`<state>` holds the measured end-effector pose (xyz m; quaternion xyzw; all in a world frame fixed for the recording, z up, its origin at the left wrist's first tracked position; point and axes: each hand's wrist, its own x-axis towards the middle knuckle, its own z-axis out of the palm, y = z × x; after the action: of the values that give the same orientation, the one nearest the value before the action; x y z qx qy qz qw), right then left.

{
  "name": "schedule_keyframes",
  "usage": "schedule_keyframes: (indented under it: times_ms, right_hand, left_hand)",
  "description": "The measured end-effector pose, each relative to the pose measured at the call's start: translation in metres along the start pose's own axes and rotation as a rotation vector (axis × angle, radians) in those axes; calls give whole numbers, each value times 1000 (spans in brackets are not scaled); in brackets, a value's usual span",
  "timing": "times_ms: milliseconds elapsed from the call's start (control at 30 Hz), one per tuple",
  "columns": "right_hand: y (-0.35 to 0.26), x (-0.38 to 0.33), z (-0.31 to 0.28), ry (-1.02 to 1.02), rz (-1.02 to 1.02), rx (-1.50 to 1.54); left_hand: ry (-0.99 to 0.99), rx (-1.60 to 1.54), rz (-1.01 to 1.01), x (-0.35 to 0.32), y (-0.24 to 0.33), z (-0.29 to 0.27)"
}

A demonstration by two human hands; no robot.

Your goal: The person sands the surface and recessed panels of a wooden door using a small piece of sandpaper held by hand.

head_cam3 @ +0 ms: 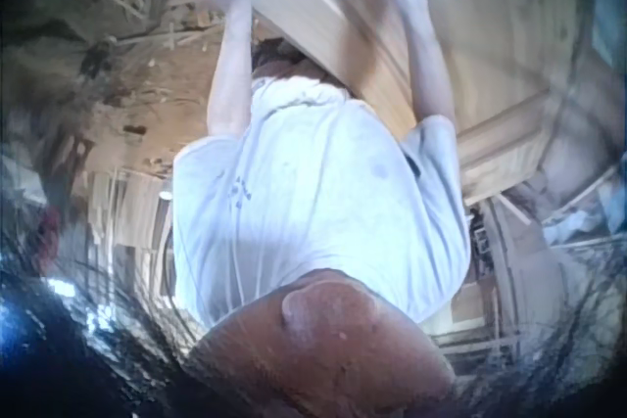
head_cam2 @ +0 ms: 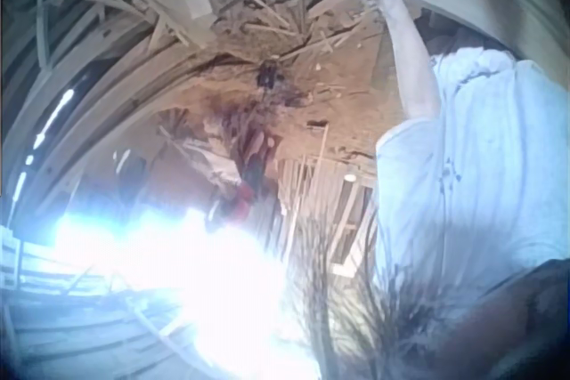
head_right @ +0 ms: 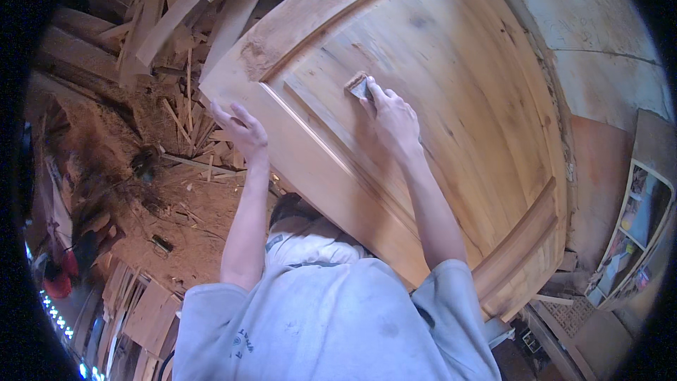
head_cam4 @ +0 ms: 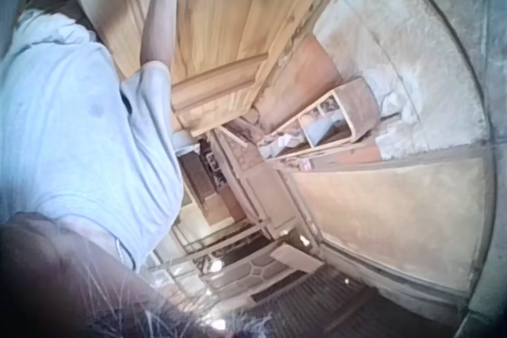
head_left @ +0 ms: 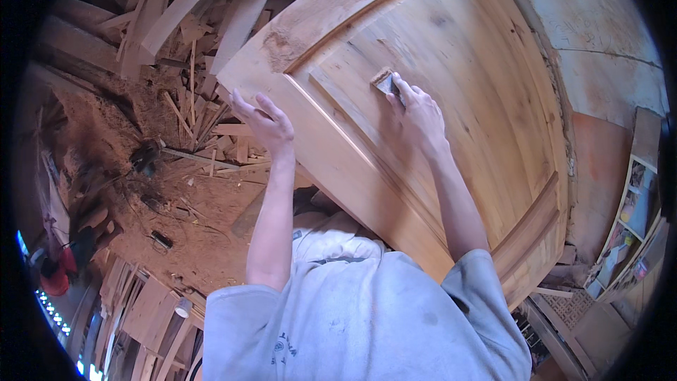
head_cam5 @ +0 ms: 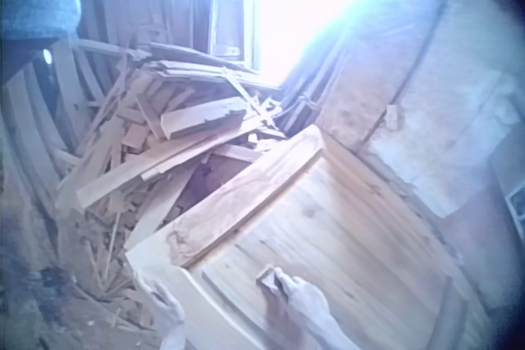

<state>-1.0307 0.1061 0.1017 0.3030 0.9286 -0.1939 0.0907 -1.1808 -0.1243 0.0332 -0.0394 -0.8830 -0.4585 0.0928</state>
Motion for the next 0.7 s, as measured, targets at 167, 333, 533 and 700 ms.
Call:
schedule_keyframes:
  times_ms: [167, 333, 533, 700]
  right_hand:
    - [-39, 37, 5, 31, 14, 23]
    - [-64, 69, 14, 121, 106, 51]
    - [-2, 101, 1, 594, 609, 937]
    - [25, 37, -36, 260, 343, 481]
  left_hand:
    - [-10, 25, -15, 2, 5, 0]
    - [-24, 76, -7, 3, 2, 1]
    - [-53, 65, -53, 4, 9, 1]
    - [-37, 60, -28, 3, 3, -1]
